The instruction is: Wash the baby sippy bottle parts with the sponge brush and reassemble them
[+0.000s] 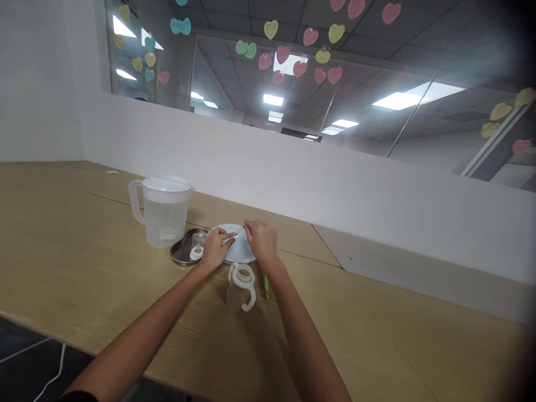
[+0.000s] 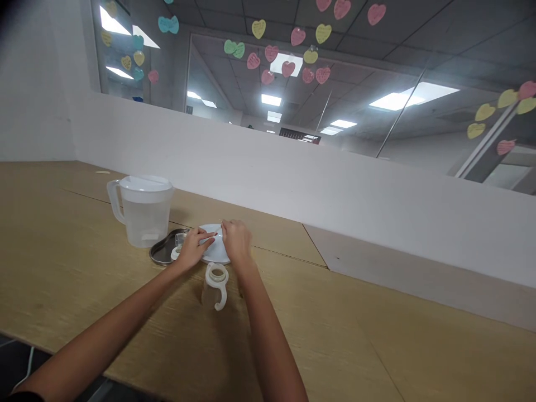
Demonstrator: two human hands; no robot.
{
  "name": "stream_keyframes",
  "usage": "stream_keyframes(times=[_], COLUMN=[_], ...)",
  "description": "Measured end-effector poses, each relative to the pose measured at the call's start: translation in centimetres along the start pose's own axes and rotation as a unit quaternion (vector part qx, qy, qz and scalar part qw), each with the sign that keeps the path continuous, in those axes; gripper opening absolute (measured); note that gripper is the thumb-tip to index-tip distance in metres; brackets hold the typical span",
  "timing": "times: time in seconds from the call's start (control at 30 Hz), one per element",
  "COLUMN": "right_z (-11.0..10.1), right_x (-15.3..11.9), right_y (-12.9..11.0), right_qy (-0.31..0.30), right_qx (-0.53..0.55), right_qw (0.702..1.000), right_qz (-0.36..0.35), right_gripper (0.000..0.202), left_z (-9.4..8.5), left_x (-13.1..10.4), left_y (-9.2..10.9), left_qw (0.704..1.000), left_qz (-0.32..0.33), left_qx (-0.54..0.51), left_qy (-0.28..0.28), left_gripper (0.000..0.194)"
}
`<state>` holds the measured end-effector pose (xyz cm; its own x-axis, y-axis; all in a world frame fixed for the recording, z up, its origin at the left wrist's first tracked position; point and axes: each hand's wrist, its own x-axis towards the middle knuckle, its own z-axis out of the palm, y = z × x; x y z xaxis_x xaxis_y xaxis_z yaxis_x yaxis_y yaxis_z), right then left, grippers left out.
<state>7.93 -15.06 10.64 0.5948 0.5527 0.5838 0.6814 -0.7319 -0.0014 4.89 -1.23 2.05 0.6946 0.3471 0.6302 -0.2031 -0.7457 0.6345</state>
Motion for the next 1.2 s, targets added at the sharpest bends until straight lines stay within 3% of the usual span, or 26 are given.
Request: stream_keyframes(times=[0.2, 0.4, 0.47, 0.57, 0.7, 0.83, 0.93, 1.07, 1.2], right_z=[1.0, 0.7, 0.1, -1.3, -3.5, -4.6, -5.0, -5.3, -4.9], right_x=[-0.3, -0.7, -0.7, -0.6, -0.7, -1.0, -1.4, -1.8, -2.0], right_y=[-1.3, -2.2, -2.1, -2.0, -2.0, -1.7, -1.3, -0.7, -0.7], right_qy=[-0.063, -0.093, -0.06, 0.053, 0.184, 0.199, 0.198, 0.194, 0.187], right_qx=[-0.078, -0.041, 0.002, 0.107, 0.258, 0.32, 0.295, 0.245, 0.311], right_qw=[0.986, 0.982, 0.988, 0.988, 0.948, 0.926, 0.935, 0.949, 0.932], right_qz=[-0.13, -0.16, -0.143, -0.096, -0.044, -0.009, 0.014, 0.039, 0.023], right_gripper=[0.022, 0.021, 0.021, 0.02, 0.031, 0.055, 0.065, 0.073, 0.073], left_z=[0.1, 0.6, 0.6, 0.5, 0.4, 0.5, 0.4, 0.4, 0.7], left_x=[-0.6, -0.7, -0.6, -0.5, -0.7, -0.8, -0.9, -1.1, -1.2], left_y=[0.3, -0.3, -0.5, -0.6, -0.8, -1.0, -0.9, -0.8, -0.8], left_qw=[0.991, 0.999, 0.999, 0.999, 0.997, 0.996, 0.996, 0.996, 0.998], left_qz=[0.025, 0.033, 0.034, 0.041, 0.045, 0.06, 0.069, 0.055, 0.028], left_qx=[0.12, 0.007, -0.001, -0.024, -0.063, -0.064, -0.055, -0.069, -0.044], left_qy=[-0.05, -0.027, -0.026, -0.026, -0.019, -0.014, -0.018, -0.005, 0.02], left_gripper=[0.023, 0.019, 0.02, 0.019, 0.019, 0.032, 0.035, 0.03, 0.022])
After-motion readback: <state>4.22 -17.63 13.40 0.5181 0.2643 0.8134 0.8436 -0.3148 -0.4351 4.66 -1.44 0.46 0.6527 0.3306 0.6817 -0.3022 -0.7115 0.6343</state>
